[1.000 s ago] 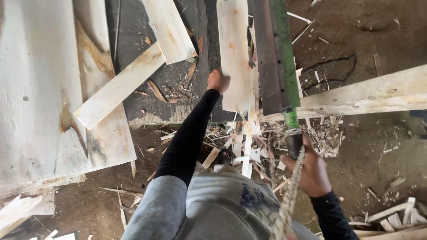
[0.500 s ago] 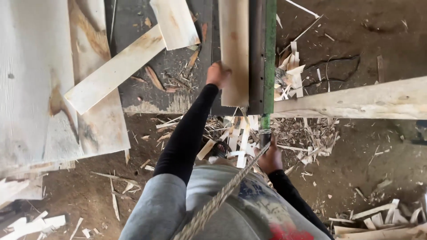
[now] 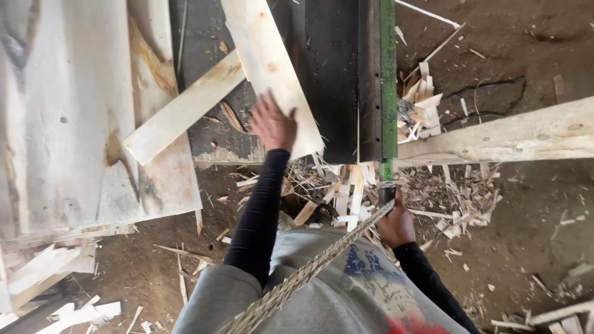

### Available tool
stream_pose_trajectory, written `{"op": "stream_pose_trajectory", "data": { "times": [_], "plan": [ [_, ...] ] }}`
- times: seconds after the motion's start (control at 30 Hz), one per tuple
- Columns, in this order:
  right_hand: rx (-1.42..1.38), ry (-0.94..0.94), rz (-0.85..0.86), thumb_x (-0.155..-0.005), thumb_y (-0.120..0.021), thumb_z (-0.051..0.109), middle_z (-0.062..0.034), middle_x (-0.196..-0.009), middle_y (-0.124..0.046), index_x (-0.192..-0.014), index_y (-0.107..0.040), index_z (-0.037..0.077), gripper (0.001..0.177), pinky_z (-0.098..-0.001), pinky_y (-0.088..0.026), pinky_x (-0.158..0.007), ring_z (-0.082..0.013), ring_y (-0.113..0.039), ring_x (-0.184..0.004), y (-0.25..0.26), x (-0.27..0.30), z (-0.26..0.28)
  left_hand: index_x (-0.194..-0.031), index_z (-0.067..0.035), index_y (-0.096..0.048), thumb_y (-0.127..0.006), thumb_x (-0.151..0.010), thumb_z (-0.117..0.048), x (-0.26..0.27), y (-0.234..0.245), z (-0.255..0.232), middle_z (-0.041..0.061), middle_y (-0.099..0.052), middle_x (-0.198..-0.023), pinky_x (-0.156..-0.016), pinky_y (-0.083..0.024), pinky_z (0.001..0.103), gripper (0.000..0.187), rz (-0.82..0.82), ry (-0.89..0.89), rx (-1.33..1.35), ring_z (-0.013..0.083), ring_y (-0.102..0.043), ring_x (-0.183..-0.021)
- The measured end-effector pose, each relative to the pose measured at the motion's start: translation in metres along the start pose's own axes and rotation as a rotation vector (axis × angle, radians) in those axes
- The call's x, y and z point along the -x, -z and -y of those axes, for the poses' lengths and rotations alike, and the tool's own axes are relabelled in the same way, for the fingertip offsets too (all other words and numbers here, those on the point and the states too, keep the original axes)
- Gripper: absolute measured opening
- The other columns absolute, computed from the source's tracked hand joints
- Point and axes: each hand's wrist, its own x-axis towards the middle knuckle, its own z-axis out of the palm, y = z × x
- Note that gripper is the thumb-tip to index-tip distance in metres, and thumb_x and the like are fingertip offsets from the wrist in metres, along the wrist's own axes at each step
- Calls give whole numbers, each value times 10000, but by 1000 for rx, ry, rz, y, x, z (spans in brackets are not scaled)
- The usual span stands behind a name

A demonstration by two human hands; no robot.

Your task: Using a manual wood splitter or large fixed blade to trim and split pieces of wood.

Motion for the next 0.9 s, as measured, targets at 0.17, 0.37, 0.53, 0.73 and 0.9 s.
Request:
{"op": "stream_pose_trajectory", "data": {
  "times": [0.17,0.37,0.53,0.73,0.9],
  "plan": [
    [-40,-95,45,-818,-701,249,-245,-948,-748,-1528,-351,170,796,-539,-601,-736,-435,-745,-806,6,2,-3,-1475,9,-337,-646,-876,-679,1,10,-51,249,-455,-1505,-1002,-359,624,963,38,-105,-153,419,-469,-1274],
    [-33,131,-59,-775,-694,167,-189,-946,-733,-1500,-402,104,784,-505,-599,-729,-369,-740,-795,21,6,-2,-1365,-18,-516,-639,-930,-316,-16,-48,-34,142,-582,-1301,-952,-513,583,542,252,78,-200,366,-578,-1243],
    [-187,51,22,-817,-699,175,-145,-859,-732,-1388,-467,92,622,-436,-619,-625,-287,-732,-667,32,12,6,-1329,37,-599,-643,-901,-134,1,-4,-27,184,-697,-863,-655,-571,419,463,-99,-179,255,337,-708,-675],
    [-224,135,46,-794,-677,139,-112,-850,-722,-1283,-509,46,525,-382,-628,-582,-230,-709,-589,40,11,7,-1313,145,-630,-523,-1095,-18,-7,-113,8,236,-519,-799,-678,-428,377,292,202,-143,1223,210,-488,-688],
    [-221,76,98,-795,-636,76,-98,-925,-659,-1452,-366,72,710,-385,-621,-476,-232,-686,-551,59,22,31,-1555,-2,-369,-571,-927,-58,-13,-101,-19,210,-731,-892,-759,-603,399,662,158,-151,657,303,-721,-769]
  ]
}}
